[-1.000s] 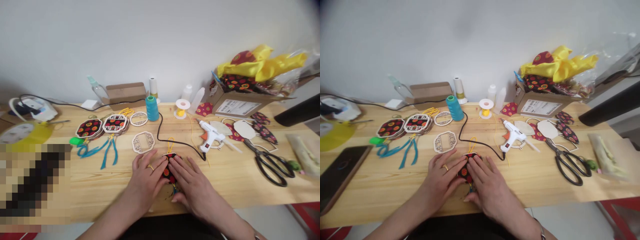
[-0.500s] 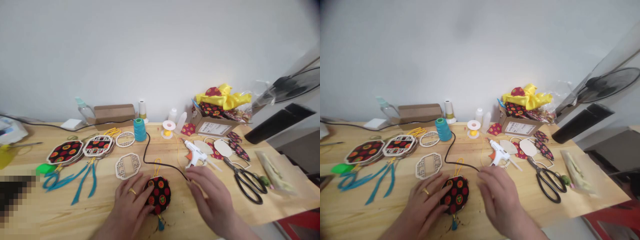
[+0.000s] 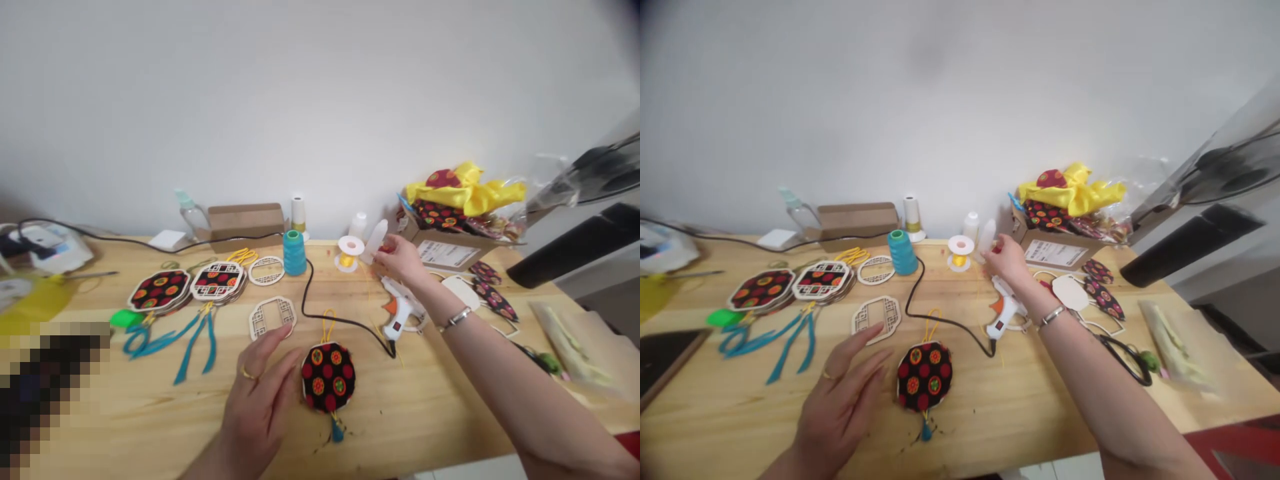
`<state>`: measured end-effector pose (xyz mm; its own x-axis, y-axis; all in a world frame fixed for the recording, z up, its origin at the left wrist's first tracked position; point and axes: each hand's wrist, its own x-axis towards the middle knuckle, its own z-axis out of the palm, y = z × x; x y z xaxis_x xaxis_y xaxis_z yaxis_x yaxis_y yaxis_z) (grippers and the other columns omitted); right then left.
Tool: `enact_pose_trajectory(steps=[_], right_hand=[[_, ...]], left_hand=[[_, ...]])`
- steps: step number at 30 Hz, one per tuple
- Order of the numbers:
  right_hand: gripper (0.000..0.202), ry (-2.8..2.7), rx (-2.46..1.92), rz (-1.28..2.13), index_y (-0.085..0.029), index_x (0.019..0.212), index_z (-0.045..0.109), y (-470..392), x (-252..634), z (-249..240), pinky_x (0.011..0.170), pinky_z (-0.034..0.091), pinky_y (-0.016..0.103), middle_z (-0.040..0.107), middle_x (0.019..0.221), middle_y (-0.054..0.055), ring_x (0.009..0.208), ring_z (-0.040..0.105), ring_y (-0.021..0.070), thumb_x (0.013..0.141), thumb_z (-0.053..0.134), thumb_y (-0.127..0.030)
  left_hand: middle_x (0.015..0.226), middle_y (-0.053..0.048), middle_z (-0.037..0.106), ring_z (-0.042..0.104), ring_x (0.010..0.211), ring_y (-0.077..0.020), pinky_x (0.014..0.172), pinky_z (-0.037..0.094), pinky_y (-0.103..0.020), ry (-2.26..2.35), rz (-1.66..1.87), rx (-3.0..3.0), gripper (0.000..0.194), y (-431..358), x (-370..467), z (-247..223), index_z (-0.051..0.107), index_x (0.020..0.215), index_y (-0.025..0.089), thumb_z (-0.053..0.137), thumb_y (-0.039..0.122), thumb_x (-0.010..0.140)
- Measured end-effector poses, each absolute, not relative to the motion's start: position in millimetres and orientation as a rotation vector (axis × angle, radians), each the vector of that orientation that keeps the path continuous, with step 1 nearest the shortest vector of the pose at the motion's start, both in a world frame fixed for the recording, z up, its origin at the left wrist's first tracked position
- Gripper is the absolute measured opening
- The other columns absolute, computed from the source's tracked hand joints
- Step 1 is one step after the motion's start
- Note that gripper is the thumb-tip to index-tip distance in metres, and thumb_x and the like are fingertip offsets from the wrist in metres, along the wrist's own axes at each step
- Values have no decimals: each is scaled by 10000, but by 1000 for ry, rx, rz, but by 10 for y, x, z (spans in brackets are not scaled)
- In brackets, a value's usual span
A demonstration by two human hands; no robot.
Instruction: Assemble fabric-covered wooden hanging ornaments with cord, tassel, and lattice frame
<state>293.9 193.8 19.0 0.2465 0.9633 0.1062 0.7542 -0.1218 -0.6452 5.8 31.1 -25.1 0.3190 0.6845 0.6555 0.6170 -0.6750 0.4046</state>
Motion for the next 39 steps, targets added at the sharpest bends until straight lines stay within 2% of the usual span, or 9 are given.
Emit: enact_pose_trajectory(steps=[7, 9, 11, 13, 15, 18, 25, 33, 39], right_hand=[[560, -1603, -2082, 309, -58, 1249, 515, 1833, 2913, 332, 790, 461, 332, 687, 1035, 153, 934, 632, 245, 768, 652, -310], [353, -1668, -2096, 244, -113, 1102, 617, 1663, 2996, 455, 771, 441, 325, 695, 996, 126, 915, 625, 245, 799, 605, -295], [142, -1745, -2120, 226, -164, 834, 676, 1428, 3099, 561, 692, 421, 305, 700, 807, 80, 782, 623, 226, 803, 572, -254], [170, -1783, -2154, 225, -187, 654, 636, 1142, 3188, 616, 604, 386, 285, 648, 630, 43, 641, 587, 200, 794, 567, -255], [305, -1791, -2175, 275, -203, 578, 575, 842, 3235, 597, 526, 345, 266, 567, 510, 10, 520, 510, 162, 834, 520, -358], [373, -1631, -2242, 500, -206, 597, 571, 487, 3202, 433, 467, 325, 251, 539, 464, -8, 442, 453, 137, 839, 485, -476], [450, -1348, -2105, 1107, -196, 613, 510, 469, 2972, 42, 435, 395, 225, 603, 484, 2, 400, 537, 120, 798, 514, -606], [567, -1474, -2282, 1077, -194, 489, 477, 661, 2941, 159, 468, 441, 231, 578, 394, 17, 335, 529, 105, 803, 484, -666], [461, -1173, -2249, 1191, -171, 565, 548, 713, 2873, 133, 332, 337, 198, 563, 382, 2, 296, 503, 98, 821, 546, -554]], left_hand=[[1279, -144, 529, 484, 1202, -261, 990, 416, -457, 1197, 1304, 2442, 377, 284, 77, -206, 566, 1168, 148, 518, -25, 836], [1241, -140, 548, 491, 1178, -258, 971, 422, -453, 1151, 1286, 2479, 370, 282, 77, -215, 569, 1163, 146, 533, -20, 834], [1191, -131, 570, 508, 1138, -254, 952, 424, -453, 1078, 1281, 2532, 356, 279, 83, -231, 580, 1146, 146, 560, -10, 828], [1143, -120, 589, 526, 1097, -247, 930, 431, -450, 1022, 1272, 2559, 344, 275, 92, -247, 587, 1135, 148, 573, -1, 825], [1116, -114, 599, 536, 1071, -242, 915, 441, -442, 1001, 1273, 2555, 343, 269, 101, -258, 590, 1133, 149, 569, -1, 825], [1117, -121, 599, 538, 1072, -245, 909, 450, -434, 987, 1289, 2538, 367, 264, 106, -266, 585, 1154, 146, 551, -11, 823], [1105, -131, 634, 554, 1068, -247, 903, 455, -439, 921, 1224, 2534, 377, 247, 108, -257, 581, 1163, 140, 528, -13, 823], [1100, -110, 684, 596, 1055, -243, 960, 399, -452, 912, 1064, 2581, 317, 188, 144, -241, 609, 1129, 159, 546, 79, 828], [1124, -122, 673, 576, 1077, -248, 969, 376, -465, 870, 1019, 2577, 325, 175, 141, -271, 591, 1149, 146, 542, 75, 836]])
